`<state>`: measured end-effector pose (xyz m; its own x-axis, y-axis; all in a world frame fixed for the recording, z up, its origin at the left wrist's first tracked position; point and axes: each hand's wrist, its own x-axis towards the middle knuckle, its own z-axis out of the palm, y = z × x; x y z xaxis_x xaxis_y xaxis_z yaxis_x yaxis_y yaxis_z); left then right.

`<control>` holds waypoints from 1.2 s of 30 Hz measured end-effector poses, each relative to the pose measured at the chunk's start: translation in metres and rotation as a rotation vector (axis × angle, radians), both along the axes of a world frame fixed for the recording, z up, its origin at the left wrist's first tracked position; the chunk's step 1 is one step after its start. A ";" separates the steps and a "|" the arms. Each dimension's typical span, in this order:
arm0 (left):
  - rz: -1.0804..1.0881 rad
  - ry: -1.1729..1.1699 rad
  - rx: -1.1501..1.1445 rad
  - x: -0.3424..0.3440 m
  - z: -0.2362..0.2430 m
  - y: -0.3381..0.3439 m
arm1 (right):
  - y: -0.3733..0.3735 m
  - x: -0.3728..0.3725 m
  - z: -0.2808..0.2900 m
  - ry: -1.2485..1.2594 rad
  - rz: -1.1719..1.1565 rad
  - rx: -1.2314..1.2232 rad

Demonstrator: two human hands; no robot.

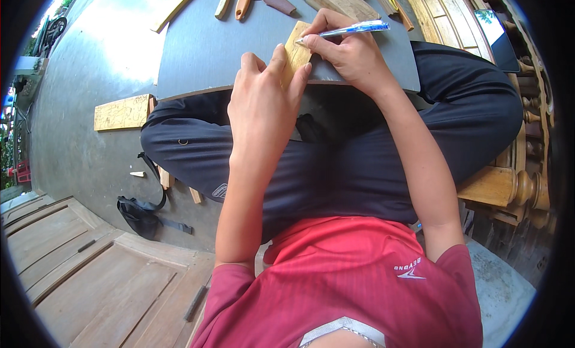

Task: The person is marking wood with a pencil and then carving a notch using a small hand tool in a workshop environment.

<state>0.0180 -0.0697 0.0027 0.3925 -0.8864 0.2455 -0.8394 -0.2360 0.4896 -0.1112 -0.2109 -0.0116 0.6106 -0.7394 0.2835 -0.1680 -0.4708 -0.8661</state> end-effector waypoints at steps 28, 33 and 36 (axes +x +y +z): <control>0.004 -0.002 0.015 0.000 0.000 0.000 | -0.001 0.001 -0.004 -0.006 -0.008 -0.016; 0.004 -0.002 0.013 0.000 0.000 0.000 | 0.000 -0.001 -0.002 -0.001 -0.002 -0.013; 0.004 -0.006 0.008 -0.001 0.000 0.000 | -0.001 -0.002 -0.003 -0.010 0.000 0.008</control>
